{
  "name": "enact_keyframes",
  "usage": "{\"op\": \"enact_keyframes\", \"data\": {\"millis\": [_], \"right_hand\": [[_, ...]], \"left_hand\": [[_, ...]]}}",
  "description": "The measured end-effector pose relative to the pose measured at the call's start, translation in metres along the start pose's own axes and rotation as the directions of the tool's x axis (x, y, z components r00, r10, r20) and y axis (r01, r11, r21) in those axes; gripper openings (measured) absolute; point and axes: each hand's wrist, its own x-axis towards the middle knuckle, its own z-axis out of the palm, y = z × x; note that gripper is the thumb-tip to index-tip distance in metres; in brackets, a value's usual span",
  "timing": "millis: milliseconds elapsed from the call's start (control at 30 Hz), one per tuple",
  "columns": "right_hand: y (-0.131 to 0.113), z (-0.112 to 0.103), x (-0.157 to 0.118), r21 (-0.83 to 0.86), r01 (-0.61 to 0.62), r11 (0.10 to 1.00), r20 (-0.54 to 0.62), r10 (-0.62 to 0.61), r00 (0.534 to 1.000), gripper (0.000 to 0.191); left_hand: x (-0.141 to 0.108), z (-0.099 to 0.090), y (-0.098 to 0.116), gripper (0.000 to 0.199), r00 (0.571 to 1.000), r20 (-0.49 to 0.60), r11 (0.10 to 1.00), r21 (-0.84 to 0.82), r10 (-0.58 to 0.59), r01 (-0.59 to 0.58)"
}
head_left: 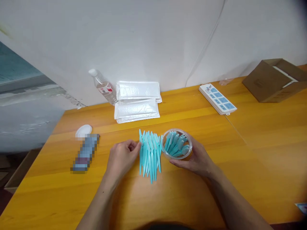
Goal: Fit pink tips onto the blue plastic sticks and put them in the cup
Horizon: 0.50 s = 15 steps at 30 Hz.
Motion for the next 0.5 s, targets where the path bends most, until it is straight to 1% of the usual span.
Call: {"op": "enact_keyframes", "data": {"millis": [33, 67, 133, 233, 300, 333, 367, 400, 433, 467, 500], "right_hand": [[0.0, 0.0, 0.0, -0.002, -0.009, 1.0, 0.002, 0.009, 1.0, 0.083], [0.0, 0.001, 0.0, -0.001, -0.014, 1.0, 0.004, 0.014, 1.0, 0.083], [0.0, 0.001, 0.0, 0.003, -0.01, 1.0, 0.002, 0.01, 1.0, 0.083], [-0.001, 0.001, 0.001, 0.003, 0.003, 1.0, 0.003, -0.003, 1.0, 0.082], [-0.001, 0.001, 0.001, 0.006, 0.008, 1.0, 0.0, -0.008, 1.0, 0.082], [-0.001, 0.001, 0.0, 0.011, 0.008, 1.0, 0.001, -0.008, 1.0, 0.082], [-0.001, 0.001, 0.0, 0.017, 0.007, 1.0, 0.0, -0.007, 1.0, 0.082], [0.0, 0.001, 0.0, 0.022, 0.006, 1.0, 0.0, -0.006, 1.0, 0.082], [0.0, 0.002, 0.0, 0.023, 0.005, 1.0, -0.002, -0.005, 1.0, 0.082], [0.0, 0.002, 0.0, 0.022, 0.004, 1.0, -0.006, -0.004, 1.0, 0.081], [0.0, 0.002, -0.001, 0.02, 0.002, 1.0, -0.005, -0.002, 1.0, 0.081]], "left_hand": [[-0.001, 0.006, -0.008, 0.038, 0.998, 0.048, 0.997, 0.074, -0.04, 0.037], [-0.001, 0.012, -0.013, 0.036, 0.994, 0.087, 0.991, 0.123, -0.06, 0.049], [-0.001, 0.021, -0.021, 0.032, 0.989, 0.138, 0.989, 0.142, -0.059, 0.039], [0.0, 0.024, -0.025, 0.026, 0.983, 0.174, 0.998, 0.045, -0.062, 0.055], [-0.003, 0.016, -0.02, 0.025, 0.983, 0.17, 0.994, -0.066, -0.071, 0.083], [-0.006, 0.01, -0.015, 0.024, 0.989, 0.132, 0.984, -0.158, -0.059, 0.079], [-0.01, 0.002, -0.007, 0.022, 0.998, 0.05, 0.962, -0.269, -0.037, 0.049], [-0.014, -0.006, 0.004, 0.018, 0.997, -0.082, 0.924, -0.382, -0.014, -0.018], [-0.018, -0.013, 0.017, 0.013, 0.969, -0.248, 0.872, -0.474, 0.001, -0.122], [-0.022, -0.02, 0.032, 0.008, 0.909, -0.417, 0.826, -0.504, 0.022, -0.251], [-0.024, -0.025, 0.047, 0.006, 0.836, -0.544, 0.801, -0.469, 0.07, -0.372]]}}
